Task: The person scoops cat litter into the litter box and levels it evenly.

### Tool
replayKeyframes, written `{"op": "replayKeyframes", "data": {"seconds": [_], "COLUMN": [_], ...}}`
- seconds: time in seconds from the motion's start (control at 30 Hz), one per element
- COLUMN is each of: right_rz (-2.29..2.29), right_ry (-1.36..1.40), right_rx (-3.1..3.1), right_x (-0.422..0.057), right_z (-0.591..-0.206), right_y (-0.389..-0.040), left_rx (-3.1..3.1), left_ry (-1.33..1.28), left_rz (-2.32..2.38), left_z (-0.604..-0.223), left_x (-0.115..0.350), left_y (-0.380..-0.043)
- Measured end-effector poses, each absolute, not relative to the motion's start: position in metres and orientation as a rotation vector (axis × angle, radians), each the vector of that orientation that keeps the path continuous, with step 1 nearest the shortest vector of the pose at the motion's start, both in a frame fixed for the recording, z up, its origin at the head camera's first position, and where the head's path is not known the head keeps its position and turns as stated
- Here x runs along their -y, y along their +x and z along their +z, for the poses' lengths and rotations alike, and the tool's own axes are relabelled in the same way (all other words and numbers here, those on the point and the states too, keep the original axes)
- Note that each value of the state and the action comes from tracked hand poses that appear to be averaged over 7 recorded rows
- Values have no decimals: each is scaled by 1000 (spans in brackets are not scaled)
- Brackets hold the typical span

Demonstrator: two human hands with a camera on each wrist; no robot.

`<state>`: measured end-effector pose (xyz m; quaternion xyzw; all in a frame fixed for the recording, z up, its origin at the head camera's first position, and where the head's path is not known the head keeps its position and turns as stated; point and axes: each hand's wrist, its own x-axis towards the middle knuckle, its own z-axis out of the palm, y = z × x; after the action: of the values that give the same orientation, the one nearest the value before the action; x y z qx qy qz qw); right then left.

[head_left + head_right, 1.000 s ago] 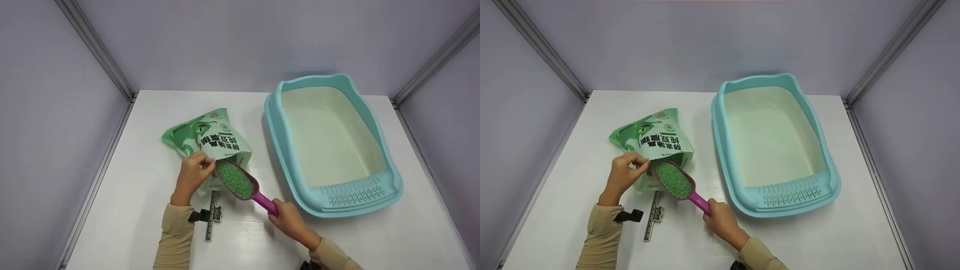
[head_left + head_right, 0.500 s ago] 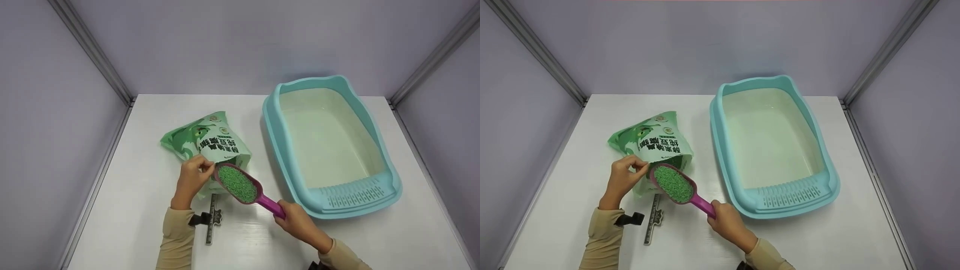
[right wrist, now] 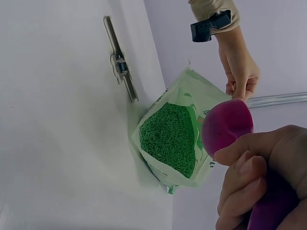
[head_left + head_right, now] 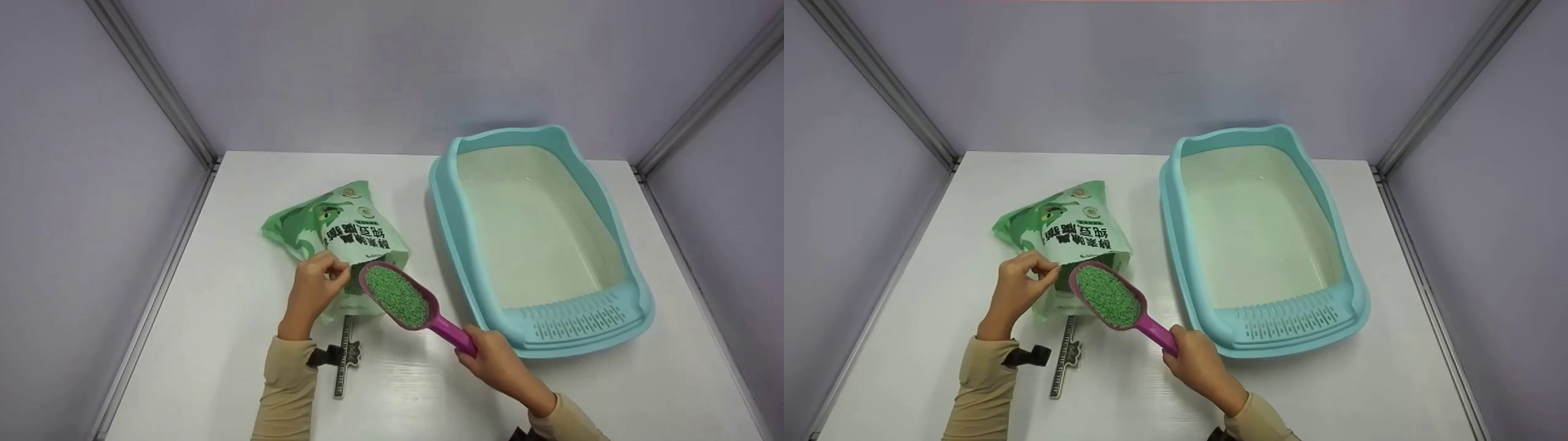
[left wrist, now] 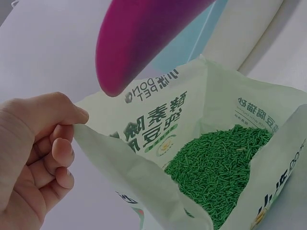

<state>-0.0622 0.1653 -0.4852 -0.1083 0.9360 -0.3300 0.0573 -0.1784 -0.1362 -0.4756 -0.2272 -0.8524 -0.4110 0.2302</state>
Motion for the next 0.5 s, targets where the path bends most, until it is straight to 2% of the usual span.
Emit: {"op": "replayKeyframes", "data": {"seconds": [0.5], "right_rz": [-1029], "right_ry": [-339], "right_rx": [-2842], "right_x": [-185], "right_z": [-465], "right_y": [-63], "left_rx": [2370], "left_ry": [-622], "left_rz": [-1128], "left_z": [-477], "left_x": [137], "left_y": [-178]}}
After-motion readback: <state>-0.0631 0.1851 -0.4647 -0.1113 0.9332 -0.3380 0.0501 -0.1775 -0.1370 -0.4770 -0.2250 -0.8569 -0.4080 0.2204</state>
